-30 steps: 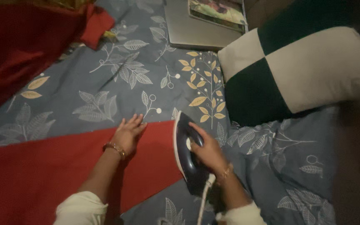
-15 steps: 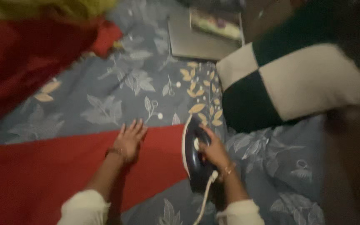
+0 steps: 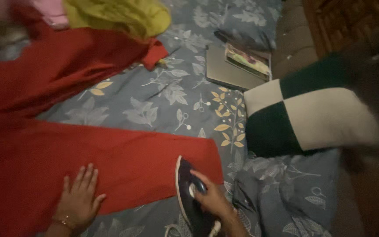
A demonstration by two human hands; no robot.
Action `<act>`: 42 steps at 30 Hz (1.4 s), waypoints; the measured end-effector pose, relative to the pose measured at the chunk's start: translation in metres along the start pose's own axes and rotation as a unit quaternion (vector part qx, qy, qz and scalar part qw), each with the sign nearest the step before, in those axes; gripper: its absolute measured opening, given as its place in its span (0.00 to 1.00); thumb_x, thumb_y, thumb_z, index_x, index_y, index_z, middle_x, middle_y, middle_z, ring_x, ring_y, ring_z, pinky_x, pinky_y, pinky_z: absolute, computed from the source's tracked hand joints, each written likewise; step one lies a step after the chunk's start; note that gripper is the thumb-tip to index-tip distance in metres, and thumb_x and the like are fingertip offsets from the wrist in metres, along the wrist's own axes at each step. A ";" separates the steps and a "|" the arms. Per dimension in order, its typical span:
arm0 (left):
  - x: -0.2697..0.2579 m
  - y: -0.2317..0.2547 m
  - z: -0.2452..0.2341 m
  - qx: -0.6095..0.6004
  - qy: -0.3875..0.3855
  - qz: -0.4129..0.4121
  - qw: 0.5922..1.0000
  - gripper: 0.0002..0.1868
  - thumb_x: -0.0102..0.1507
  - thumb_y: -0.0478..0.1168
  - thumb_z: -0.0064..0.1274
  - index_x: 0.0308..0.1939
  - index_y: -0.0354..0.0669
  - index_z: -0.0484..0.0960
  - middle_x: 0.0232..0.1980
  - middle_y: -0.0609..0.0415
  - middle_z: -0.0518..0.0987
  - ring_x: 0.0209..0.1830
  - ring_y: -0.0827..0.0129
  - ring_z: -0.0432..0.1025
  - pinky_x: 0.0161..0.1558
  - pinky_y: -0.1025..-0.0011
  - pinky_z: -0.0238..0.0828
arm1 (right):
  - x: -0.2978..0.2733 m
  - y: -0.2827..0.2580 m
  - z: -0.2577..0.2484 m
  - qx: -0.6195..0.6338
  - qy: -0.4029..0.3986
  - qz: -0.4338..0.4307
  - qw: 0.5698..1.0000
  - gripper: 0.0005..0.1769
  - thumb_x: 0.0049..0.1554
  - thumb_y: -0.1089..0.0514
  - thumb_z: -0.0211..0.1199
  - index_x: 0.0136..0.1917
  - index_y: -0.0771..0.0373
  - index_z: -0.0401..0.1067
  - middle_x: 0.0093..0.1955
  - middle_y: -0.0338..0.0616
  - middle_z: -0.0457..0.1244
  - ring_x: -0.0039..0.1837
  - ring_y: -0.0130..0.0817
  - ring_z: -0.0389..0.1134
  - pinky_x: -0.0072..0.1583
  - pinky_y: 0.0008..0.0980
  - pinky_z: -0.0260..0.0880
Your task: The person irons a red garment laid out on a bed. They use a handheld electric iron to smooth the fabric, moving it back and forth across the surface while occasionally adjusting the garment with their other hand.
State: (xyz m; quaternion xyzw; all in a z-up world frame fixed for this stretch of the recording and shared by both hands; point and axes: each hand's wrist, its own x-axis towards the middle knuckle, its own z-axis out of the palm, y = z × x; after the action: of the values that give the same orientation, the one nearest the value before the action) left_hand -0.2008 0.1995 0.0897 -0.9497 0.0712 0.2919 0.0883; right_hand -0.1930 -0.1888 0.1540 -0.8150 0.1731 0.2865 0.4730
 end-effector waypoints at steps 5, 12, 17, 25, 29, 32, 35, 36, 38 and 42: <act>0.000 -0.004 0.011 -0.008 -0.005 0.013 1.000 0.43 0.70 0.65 0.18 0.80 0.42 0.31 0.84 0.50 0.28 0.83 0.57 0.24 0.76 0.46 0.22 | 0.066 -0.051 0.008 -0.020 0.012 -0.078 0.997 0.37 0.57 0.60 0.63 0.77 0.41 0.61 0.45 0.47 0.69 0.27 0.26 0.62 0.30 0.30 0.63; 0.000 -0.008 0.017 -0.071 0.018 0.023 0.997 0.43 0.71 0.63 0.23 0.80 0.41 0.31 0.84 0.51 0.28 0.83 0.59 0.25 0.77 0.48 0.22 | 0.116 -0.104 0.018 -0.025 -0.001 -0.130 0.991 0.38 0.56 0.66 0.59 0.78 0.46 0.60 0.38 0.48 0.65 0.27 0.28 0.62 0.30 0.30 0.65; 0.001 -0.009 0.026 -0.081 0.071 0.021 0.994 0.44 0.69 0.65 0.27 0.80 0.43 0.34 0.85 0.51 0.30 0.84 0.60 0.28 0.77 0.47 0.26 | 0.052 -0.076 0.042 0.022 -0.107 -0.150 0.983 0.36 0.56 0.63 0.63 0.77 0.49 0.63 0.46 0.44 0.68 0.29 0.23 0.61 0.30 0.25 0.62; 0.002 -0.013 0.025 -0.076 0.053 0.036 0.995 0.44 0.70 0.64 0.25 0.80 0.42 0.34 0.84 0.49 0.29 0.83 0.59 0.26 0.77 0.47 0.23 | -0.011 -0.009 0.052 -0.211 -0.180 -0.243 0.930 0.41 0.55 0.70 0.62 0.79 0.49 0.63 0.73 0.56 0.63 0.71 0.43 0.67 0.66 0.35 0.66; 0.004 -0.015 0.022 -0.078 0.036 0.038 0.996 0.44 0.70 0.64 0.25 0.80 0.42 0.33 0.84 0.49 0.28 0.83 0.59 0.25 0.77 0.48 0.22 | 0.008 -0.037 0.066 -0.159 -0.098 -0.175 0.967 0.39 0.54 0.68 0.62 0.76 0.44 0.63 0.72 0.49 0.65 0.65 0.38 0.71 0.56 0.32 0.75; 0.002 -0.013 0.022 -0.086 0.026 0.042 0.995 0.43 0.70 0.63 0.26 0.80 0.43 0.33 0.85 0.50 0.28 0.84 0.59 0.25 0.78 0.47 0.22 | 0.028 -0.078 0.075 -0.088 -0.025 -0.034 0.995 0.39 0.55 0.65 0.59 0.76 0.37 0.63 0.66 0.50 0.69 0.36 0.34 0.65 0.35 0.31 0.68; -0.001 -0.015 0.022 -0.079 0.022 0.040 0.996 0.43 0.71 0.63 0.26 0.81 0.42 0.34 0.85 0.50 0.28 0.84 0.58 0.26 0.78 0.48 0.23 | 0.063 -0.114 0.082 -0.012 -0.014 -0.077 0.997 0.38 0.56 0.65 0.60 0.76 0.41 0.62 0.53 0.50 0.69 0.29 0.26 0.61 0.30 0.28 0.64; -0.002 -0.015 0.021 -0.076 0.020 0.042 0.996 0.43 0.71 0.63 0.26 0.81 0.42 0.34 0.85 0.49 0.28 0.84 0.58 0.26 0.78 0.48 0.23 | 0.077 -0.124 0.082 -0.009 -0.022 -0.110 0.994 0.38 0.56 0.66 0.60 0.77 0.44 0.63 0.49 0.50 0.68 0.29 0.26 0.61 0.30 0.28 0.64; -0.001 -0.015 0.022 -0.088 0.036 0.042 0.995 0.43 0.70 0.63 0.26 0.80 0.43 0.34 0.85 0.50 0.28 0.84 0.58 0.25 0.77 0.47 0.23 | 0.096 -0.132 0.077 0.001 -0.029 -0.152 0.988 0.38 0.55 0.68 0.61 0.77 0.48 0.62 0.43 0.49 0.66 0.28 0.27 0.61 0.30 0.29 0.64; 0.001 -0.014 0.029 -0.124 0.076 0.041 0.989 0.43 0.70 0.63 0.26 0.79 0.43 0.33 0.84 0.51 0.27 0.83 0.60 0.24 0.77 0.48 0.19 | 0.102 -0.124 0.073 -0.005 -0.061 -0.144 0.988 0.40 0.55 0.68 0.61 0.78 0.48 0.60 0.37 0.47 0.63 0.27 0.28 0.61 0.29 0.29 0.64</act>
State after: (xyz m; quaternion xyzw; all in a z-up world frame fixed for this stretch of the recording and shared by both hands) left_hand -0.2131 0.2194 0.0669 -0.9689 0.0800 0.2293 -0.0481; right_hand -0.0672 -0.0649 0.1443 -0.8146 0.0235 0.2655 0.5151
